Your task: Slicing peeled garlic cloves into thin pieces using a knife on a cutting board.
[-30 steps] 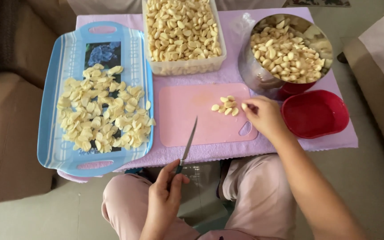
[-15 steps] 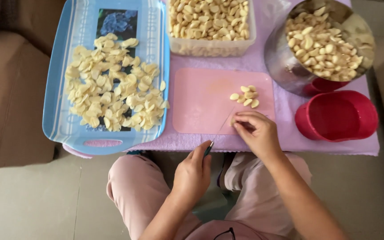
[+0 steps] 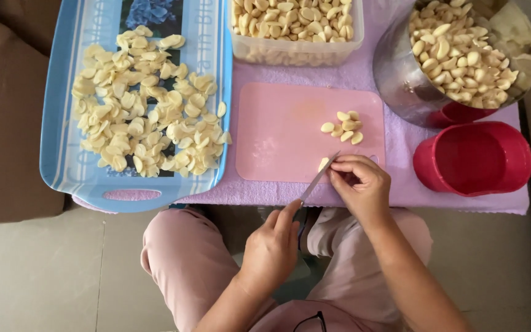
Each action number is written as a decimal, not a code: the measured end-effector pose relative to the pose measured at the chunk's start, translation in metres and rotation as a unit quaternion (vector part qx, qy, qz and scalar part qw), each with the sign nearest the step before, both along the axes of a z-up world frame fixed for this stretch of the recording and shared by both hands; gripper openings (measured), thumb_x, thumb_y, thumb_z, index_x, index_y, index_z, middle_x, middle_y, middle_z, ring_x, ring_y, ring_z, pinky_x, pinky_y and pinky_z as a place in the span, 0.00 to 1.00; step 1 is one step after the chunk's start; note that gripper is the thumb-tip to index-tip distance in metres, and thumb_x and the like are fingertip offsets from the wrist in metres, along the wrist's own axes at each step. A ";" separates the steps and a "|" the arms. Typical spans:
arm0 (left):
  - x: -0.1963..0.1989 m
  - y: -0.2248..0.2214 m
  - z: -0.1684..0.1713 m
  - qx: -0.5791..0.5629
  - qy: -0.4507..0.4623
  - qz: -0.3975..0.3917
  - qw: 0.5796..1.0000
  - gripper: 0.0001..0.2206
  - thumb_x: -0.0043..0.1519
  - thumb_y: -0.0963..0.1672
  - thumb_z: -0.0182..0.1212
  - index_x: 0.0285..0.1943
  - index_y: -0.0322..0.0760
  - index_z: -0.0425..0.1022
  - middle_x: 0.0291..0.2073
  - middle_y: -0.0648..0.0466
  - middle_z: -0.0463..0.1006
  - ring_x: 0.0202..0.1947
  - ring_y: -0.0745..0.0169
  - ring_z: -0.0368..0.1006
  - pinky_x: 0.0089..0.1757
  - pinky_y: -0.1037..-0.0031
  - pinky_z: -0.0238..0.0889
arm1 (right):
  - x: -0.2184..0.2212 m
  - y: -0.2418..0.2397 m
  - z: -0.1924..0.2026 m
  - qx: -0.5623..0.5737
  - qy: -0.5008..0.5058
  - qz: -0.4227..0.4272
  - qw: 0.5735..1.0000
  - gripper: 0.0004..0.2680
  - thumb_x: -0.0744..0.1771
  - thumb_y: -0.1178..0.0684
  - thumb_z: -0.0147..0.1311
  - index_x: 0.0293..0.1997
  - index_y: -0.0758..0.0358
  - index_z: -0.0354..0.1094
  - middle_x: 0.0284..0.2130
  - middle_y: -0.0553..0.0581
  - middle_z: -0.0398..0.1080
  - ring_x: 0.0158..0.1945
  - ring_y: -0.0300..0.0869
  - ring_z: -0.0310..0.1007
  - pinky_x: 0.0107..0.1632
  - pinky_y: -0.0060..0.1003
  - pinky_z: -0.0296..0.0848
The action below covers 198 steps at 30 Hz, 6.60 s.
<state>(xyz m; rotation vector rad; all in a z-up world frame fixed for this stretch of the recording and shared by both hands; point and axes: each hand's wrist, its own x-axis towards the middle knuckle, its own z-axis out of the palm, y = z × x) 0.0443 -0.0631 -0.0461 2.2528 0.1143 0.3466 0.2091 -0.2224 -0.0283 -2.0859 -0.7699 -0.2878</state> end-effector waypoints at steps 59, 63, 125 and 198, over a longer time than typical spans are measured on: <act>0.000 -0.002 -0.012 0.119 0.024 -0.024 0.992 0.29 0.56 0.34 0.51 0.70 0.34 0.68 0.31 0.51 0.71 0.11 0.50 0.63 0.14 0.64 0.60 | 0.000 0.003 0.000 0.021 -0.017 0.007 1.000 0.03 0.66 0.66 0.67 0.37 0.68 0.78 0.38 0.62 0.80 0.43 0.44 0.82 0.50 0.34 0.80; 0.013 -0.004 -0.010 0.088 0.036 -0.036 0.995 0.30 0.53 0.33 0.53 0.70 0.34 0.66 0.35 0.47 0.74 0.14 0.42 0.68 0.16 0.59 0.62 | 0.000 0.003 0.000 0.018 -0.021 0.010 1.000 0.02 0.66 0.65 0.66 0.37 0.68 0.78 0.38 0.62 0.80 0.43 0.44 0.82 0.47 0.33 0.80; -0.015 0.007 -0.010 0.121 -0.001 -0.024 0.992 0.23 0.64 0.37 0.53 0.70 0.37 0.69 0.30 0.55 0.68 0.13 0.50 0.63 0.16 0.64 0.62 | 0.002 -0.003 -0.015 0.019 -0.037 -0.006 0.999 0.04 0.64 0.68 0.66 0.35 0.67 0.77 0.37 0.61 0.80 0.42 0.45 0.81 0.49 0.35 0.80; -0.014 0.003 -0.015 0.183 0.014 -0.030 0.983 0.32 0.55 0.34 0.51 0.73 0.36 0.66 0.31 0.53 0.66 0.11 0.53 0.59 0.13 0.65 0.59 | 0.002 -0.004 -0.021 0.029 -0.039 -0.010 0.999 0.04 0.64 0.67 0.67 0.36 0.66 0.78 0.37 0.60 0.79 0.41 0.43 0.81 0.45 0.34 0.80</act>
